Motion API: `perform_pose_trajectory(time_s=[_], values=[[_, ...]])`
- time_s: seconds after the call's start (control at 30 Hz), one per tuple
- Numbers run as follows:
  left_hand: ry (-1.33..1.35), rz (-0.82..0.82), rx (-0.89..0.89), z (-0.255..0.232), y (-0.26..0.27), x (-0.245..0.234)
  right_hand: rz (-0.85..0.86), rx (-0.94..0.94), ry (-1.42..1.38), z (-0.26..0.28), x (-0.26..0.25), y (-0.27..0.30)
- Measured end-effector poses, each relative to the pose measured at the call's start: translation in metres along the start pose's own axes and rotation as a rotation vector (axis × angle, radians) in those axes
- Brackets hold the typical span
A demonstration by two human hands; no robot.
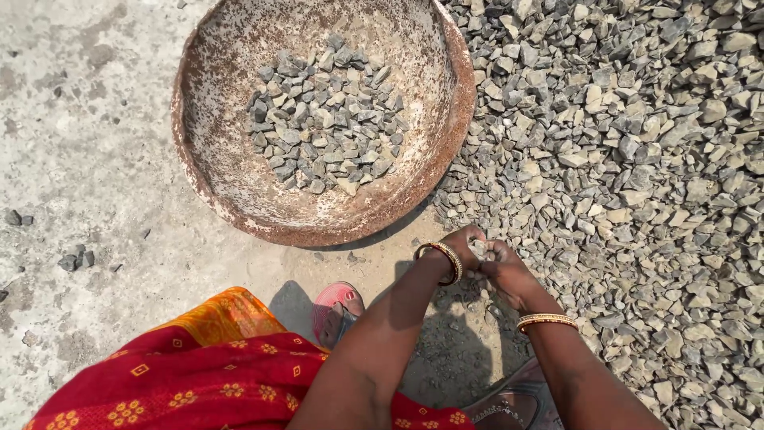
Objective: Picking up stones from a pile on the ground and placing them into a bowl.
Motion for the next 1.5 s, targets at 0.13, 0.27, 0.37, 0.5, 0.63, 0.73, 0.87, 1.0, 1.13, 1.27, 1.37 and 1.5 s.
perform_pose_trajectory(time_s=[0.13, 0.27, 0.37, 0.5, 0.63, 0.73, 0.87, 1.0, 1.13, 1.27, 1.37, 1.5], values=[[0.240, 0.013, 0.043, -0.025, 0.000, -0.016, -0.012, -0.063, -0.030, 0.042, 0.000, 0.008], [0.278, -0.100, 0.213, -0.095, 0.045, -0.070, -0.090, -0.204, 0.039, 0.132, 0.036, 0.045], [0.166, -0.279, 0.312, -0.145, 0.110, -0.139, -0.115, -0.316, 0.137, 0.207, 0.096, 0.088], [0.102, -0.890, 0.454, -0.153, 0.164, -0.262, -0.057, -0.496, 0.395, 0.297, 0.183, 0.142], [0.021, -1.282, 0.468, -0.132, 0.189, -0.290, -0.069, -0.533, 0.507, 0.302, 0.177, 0.145], [0.080, -1.280, 0.417, -0.133, 0.178, -0.253, -0.097, -0.480, 0.448, 0.266, 0.120, 0.114], [-0.071, -0.777, 0.404, -0.143, 0.096, -0.142, -0.284, -0.223, 0.229, 0.171, -0.029, 0.058], [-0.301, -0.412, 0.276, -0.098, 0.031, -0.053, -0.462, -0.107, 0.312, 0.106, -0.121, 0.038], [-0.440, -0.404, 0.116, -0.064, 0.005, -0.066, -0.523, -0.142, 0.713, 0.119, -0.129, 0.024], [-0.466, -0.424, -0.008, -0.088, -0.008, -0.102, -0.530, -0.274, 1.300, 0.169, -0.084, 0.017], [-0.460, -0.405, -0.017, -0.109, -0.043, -0.111, -0.486, -0.229, 1.514, 0.204, -0.064, 0.005], [-0.440, -0.366, -0.063, -0.127, -0.059, -0.119, -0.388, -0.132, 1.701, 0.212, -0.049, -0.022]])
Point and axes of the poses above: each hand's wrist, its own y-axis away from the middle knuckle, its own x-axis out of the palm, z = x × y, the point moved 9 cm from there along -y, towards the middle knuckle, and after that the axes turned 1 degree about z, right-handed, at the moved point
